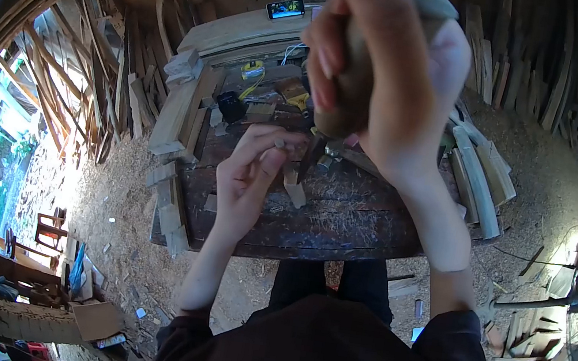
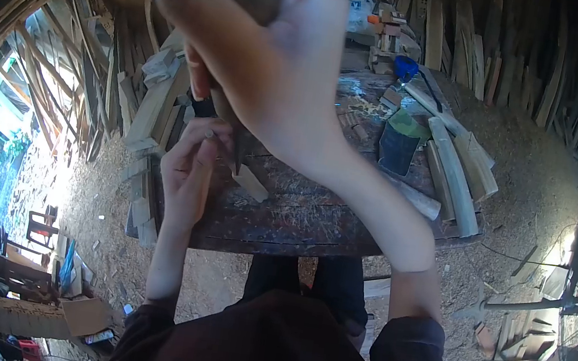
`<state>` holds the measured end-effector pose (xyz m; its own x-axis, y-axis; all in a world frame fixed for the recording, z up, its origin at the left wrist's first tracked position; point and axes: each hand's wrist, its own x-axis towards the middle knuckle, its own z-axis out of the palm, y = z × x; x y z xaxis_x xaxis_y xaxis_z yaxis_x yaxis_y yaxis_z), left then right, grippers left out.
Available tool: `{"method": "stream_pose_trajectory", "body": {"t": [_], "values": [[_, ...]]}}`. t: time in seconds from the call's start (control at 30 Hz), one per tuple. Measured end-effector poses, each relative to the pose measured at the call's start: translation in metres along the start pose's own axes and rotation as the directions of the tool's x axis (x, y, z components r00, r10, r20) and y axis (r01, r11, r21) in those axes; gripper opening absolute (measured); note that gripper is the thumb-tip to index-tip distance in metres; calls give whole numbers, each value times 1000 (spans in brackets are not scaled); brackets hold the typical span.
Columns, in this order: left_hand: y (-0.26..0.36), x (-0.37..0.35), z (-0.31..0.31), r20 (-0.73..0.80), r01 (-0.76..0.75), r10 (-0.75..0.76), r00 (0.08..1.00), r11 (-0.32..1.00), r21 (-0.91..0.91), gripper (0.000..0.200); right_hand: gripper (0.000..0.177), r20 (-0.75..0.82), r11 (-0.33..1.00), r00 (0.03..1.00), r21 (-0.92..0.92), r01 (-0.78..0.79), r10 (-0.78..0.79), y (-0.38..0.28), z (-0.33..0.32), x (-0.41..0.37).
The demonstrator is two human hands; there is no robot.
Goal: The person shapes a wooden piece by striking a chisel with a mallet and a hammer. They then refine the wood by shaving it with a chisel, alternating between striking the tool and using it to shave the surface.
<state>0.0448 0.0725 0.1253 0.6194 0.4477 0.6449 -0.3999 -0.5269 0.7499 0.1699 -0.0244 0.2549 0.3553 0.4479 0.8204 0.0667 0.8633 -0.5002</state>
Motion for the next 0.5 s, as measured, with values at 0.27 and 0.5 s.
{"method": "stream_pose_trajectory", "body": {"t": [0.27,0.5], "values": [[-37,-6,12,-188,15,-97,977,917,-398,29,28,44,994,993,22,111,-112,52,2,12],[-70,-39,23,-251,86,-127,960,982,-168,64,27,58,995,996,72,64,-69,52,-5,12]]}}
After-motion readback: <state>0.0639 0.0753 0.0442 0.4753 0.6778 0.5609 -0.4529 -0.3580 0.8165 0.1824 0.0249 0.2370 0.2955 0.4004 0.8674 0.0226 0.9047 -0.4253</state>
